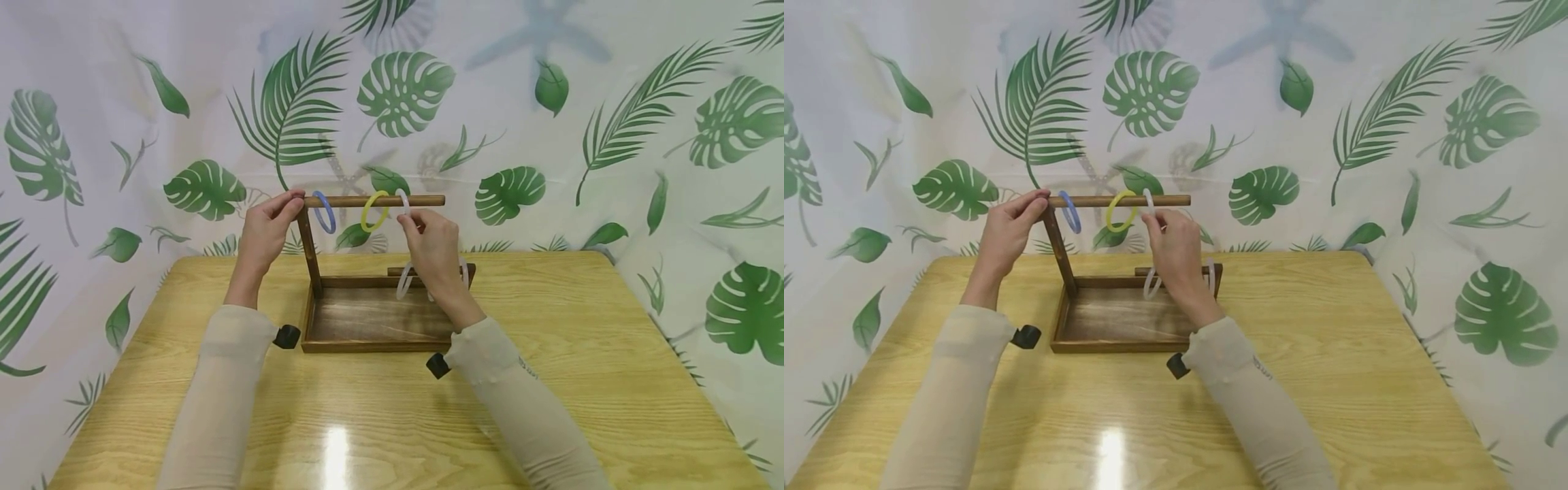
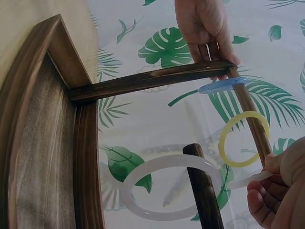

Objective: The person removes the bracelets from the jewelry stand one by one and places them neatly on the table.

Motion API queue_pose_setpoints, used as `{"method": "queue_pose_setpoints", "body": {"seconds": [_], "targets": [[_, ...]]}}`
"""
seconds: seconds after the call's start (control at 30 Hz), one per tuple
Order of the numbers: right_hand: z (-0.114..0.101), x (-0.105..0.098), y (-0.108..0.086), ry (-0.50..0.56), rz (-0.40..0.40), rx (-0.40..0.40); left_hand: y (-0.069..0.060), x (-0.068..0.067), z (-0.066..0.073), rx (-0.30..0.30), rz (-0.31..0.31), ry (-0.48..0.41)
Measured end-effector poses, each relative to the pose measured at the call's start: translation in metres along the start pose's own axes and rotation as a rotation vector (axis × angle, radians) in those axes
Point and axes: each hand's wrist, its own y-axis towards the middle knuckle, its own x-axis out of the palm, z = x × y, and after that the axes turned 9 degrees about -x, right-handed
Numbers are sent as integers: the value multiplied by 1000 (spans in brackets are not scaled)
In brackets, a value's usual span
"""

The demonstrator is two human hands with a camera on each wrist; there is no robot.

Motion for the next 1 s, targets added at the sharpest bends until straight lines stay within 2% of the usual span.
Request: {"method": "queue_pose_setpoints", "body": {"seconds": [0.3, 0.67, 1.0], "targets": [[1, -5, 1, 2, 0, 5, -2, 0, 6, -14, -17, -24], [4, -10, 1, -13, -6, 14, -4, 0, 7, -28, -23, -24], [8, -15, 1, -27, -16, 4, -3, 0, 4, -7, -15, -22]]}}
